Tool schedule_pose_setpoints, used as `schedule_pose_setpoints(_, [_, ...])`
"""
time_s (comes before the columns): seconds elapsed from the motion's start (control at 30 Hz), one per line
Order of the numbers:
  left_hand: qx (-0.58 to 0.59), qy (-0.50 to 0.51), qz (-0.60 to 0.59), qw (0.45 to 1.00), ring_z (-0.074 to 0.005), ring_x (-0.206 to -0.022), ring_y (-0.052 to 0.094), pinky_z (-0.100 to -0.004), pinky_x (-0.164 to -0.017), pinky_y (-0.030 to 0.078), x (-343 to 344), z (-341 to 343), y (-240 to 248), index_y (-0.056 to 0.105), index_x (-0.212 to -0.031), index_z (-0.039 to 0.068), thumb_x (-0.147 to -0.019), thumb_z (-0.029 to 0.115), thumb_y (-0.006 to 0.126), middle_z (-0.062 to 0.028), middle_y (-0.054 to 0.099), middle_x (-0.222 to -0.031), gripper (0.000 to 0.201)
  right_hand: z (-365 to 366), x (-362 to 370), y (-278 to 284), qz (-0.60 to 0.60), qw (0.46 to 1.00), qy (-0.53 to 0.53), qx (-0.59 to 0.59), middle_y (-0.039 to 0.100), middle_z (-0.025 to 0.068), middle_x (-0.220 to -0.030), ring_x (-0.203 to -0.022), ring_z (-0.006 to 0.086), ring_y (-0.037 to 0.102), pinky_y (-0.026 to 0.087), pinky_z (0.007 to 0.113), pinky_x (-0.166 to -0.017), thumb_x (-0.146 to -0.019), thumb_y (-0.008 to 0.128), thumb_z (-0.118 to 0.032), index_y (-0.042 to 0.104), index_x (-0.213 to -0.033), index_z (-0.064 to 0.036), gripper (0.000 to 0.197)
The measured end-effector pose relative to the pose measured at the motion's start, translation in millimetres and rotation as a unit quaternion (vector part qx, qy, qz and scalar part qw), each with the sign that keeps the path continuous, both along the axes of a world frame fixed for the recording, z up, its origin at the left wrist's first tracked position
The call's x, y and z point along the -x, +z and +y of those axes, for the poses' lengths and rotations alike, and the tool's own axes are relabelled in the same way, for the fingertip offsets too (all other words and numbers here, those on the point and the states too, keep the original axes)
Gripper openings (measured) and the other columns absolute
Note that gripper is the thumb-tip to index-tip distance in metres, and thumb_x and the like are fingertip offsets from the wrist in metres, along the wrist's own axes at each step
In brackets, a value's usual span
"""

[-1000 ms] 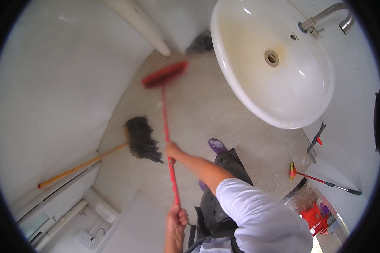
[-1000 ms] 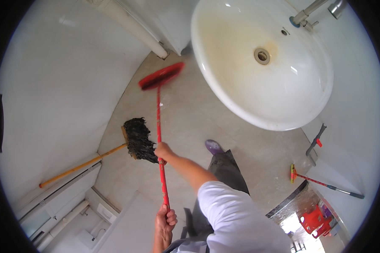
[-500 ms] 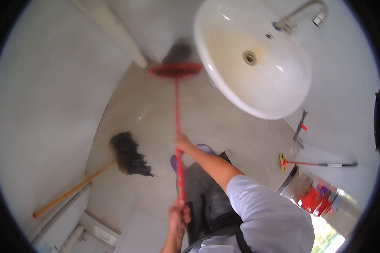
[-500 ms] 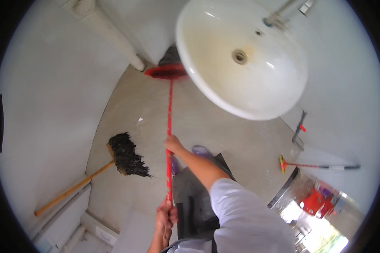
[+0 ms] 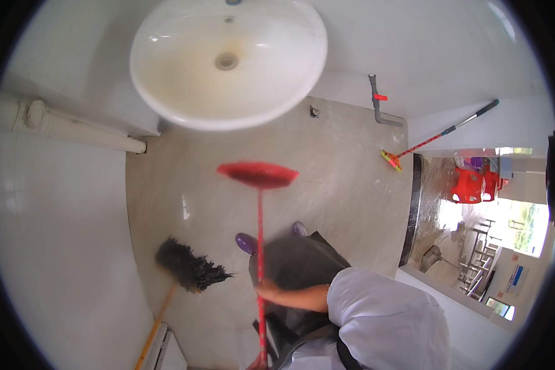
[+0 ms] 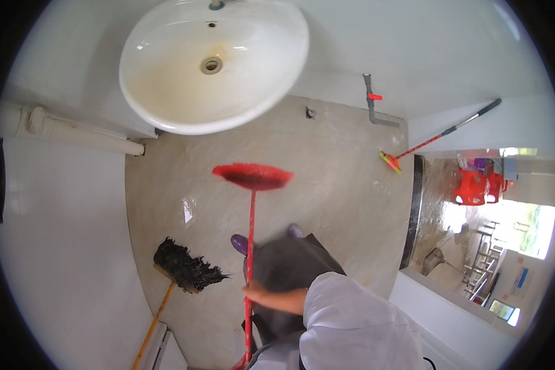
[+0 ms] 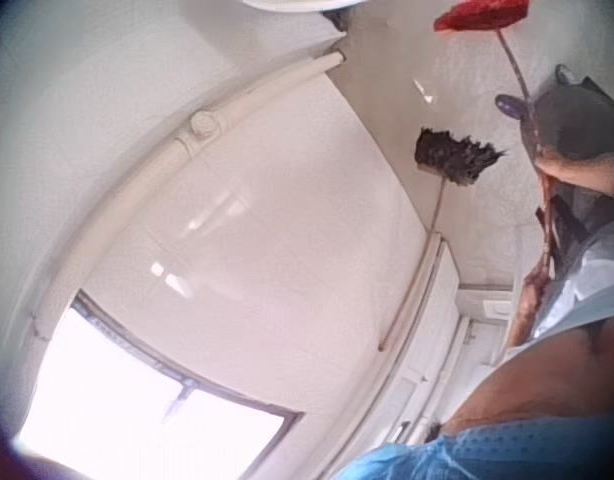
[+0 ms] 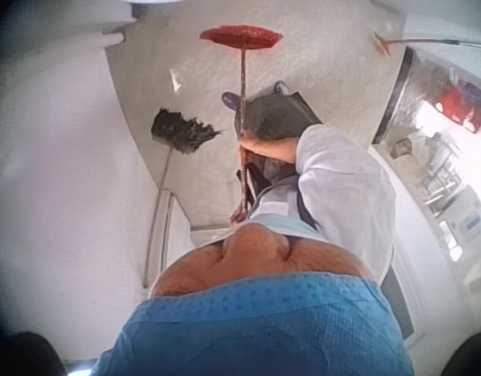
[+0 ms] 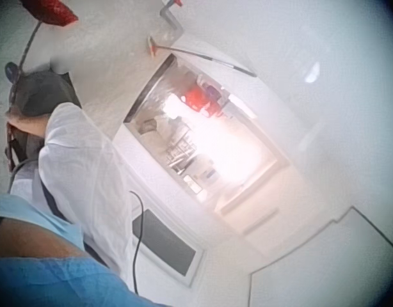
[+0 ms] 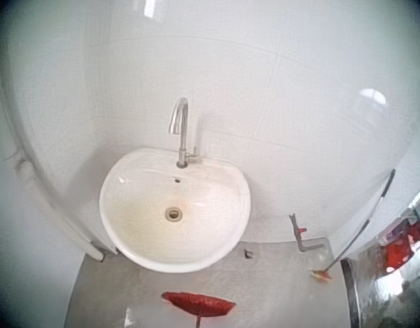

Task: The person pours cleaning powder from a bag onto a floor, then scrubs the wet surface using a red broom and an orange squeegee while walking through a restroom area, and turns a valve on a grey pipe.

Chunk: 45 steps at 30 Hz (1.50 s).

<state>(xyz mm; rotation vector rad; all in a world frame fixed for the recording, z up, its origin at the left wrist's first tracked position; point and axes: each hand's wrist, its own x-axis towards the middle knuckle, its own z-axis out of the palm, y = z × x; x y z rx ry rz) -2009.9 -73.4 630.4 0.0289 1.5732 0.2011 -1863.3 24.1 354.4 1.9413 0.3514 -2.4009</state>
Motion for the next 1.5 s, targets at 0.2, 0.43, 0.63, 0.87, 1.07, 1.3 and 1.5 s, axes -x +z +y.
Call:
schedule_pose_setpoints(0.2, [0.095,0.12,-0.142,0.978,-0.0093,-0.04,0.032,-0.0228,-0.036,0.024,-100.9,135.3,-109.4,0.048,-0.127,0.023,-0.094,0.028,0.049,0.0022,0.035,-0.055,0.033,186.9,-128.3,-77.9,-0.128,0.971,0.054,-0.192,0.061,0.0188,-0.058,-0.051,0.03,0.064,0.052,0.041,-0.04,-0.079,0.047,-0.012,0.057,-0.07,0.0046,0.022])
schedule_pose_setpoints(0.43, [0.088,0.08,-0.122,0.985,-0.0099,-0.042,0.03,-0.0238,-0.037,0.025,-178.8,118.0,-85.5,0.043,-0.134,0.029,-0.093,0.025,0.053,0.001,0.035,-0.057,0.042,151.1,-199.9,-76.3,-0.18,0.942,0.02,-0.282,0.062,0.0215,-0.065,-0.06,0.033,0.064,0.052,0.044,-0.054,-0.077,0.049,-0.016,0.062,-0.075,0.0045,0.024])
schedule_pose_setpoints(0.63, [0.183,-0.035,-0.185,0.965,-0.006,-0.044,0.028,-0.0195,-0.039,0.023,-179.4,127.2,-68.3,0.047,-0.132,0.028,-0.092,0.026,0.055,0.004,0.034,-0.059,0.041,42.1,-260.5,-70.8,-0.155,0.973,-0.128,-0.11,0.059,0.0177,-0.059,-0.057,0.0316,0.064,0.052,0.044,-0.046,-0.08,0.052,-0.009,0.061,-0.084,-0.0006,0.013])
schedule_pose_setpoints(0.87, [0.003,-0.288,-0.18,0.941,-0.0035,-0.043,0.031,-0.0192,-0.035,0.022,-302.1,268.7,-116.5,0.051,-0.13,0.014,-0.093,0.023,0.05,0.0046,0.039,-0.06,0.038,135.3,-420.8,-102.4,-0.213,0.868,-0.424,-0.145,0.057,0.0174,-0.064,-0.049,0.031,0.06,0.052,0.047,-0.041,-0.08,0.049,-0.009,0.047,-0.098,0.0009,0.02])
schedule_pose_setpoints(1.07, [0.012,-0.189,-0.199,0.961,-0.0029,-0.044,0.024,-0.0168,-0.036,0.018,-308.9,299.0,-119.6,0.043,-0.134,0.015,-0.096,0.021,0.048,0.0046,0.034,-0.062,0.039,215.7,-420.2,-92.8,-0.203,0.858,-0.451,-0.139,0.06,0.019,-0.063,-0.053,0.0329,0.063,0.053,0.044,-0.042,-0.078,0.051,-0.007,0.056,-0.083,0.003,0.012])
schedule_pose_setpoints(1.3, [0.01,0.016,-0.189,0.982,-0.0035,-0.042,0.024,-0.0167,-0.035,0.017,-211.5,270.3,-93.5,0.047,-0.124,0.02,-0.096,0.025,0.045,0.0051,0.029,-0.059,0.028,282.6,-276.0,-72.5,-0.125,0.946,-0.138,-0.267,0.059,0.0253,-0.059,-0.047,0.0356,0.062,0.053,0.043,-0.037,-0.075,0.049,0.0,0.054,-0.066,0.014,0.017])
schedule_pose_setpoints(1.5, [0.034,0.134,-0.238,0.961,-0.0058,-0.041,0.024,-0.0193,-0.034,0.017,-198.6,236.7,-78.2,0.048,-0.117,0.023,-0.095,0.024,0.044,0.0041,0.029,-0.058,0.021,283.0,-237.3,-33.6,-0.091,0.941,-0.095,-0.311,0.058,0.0232,-0.059,-0.046,0.0332,0.062,0.05,0.042,-0.035,-0.076,0.047,0.0,0.054,-0.074,0.0125,0.015])
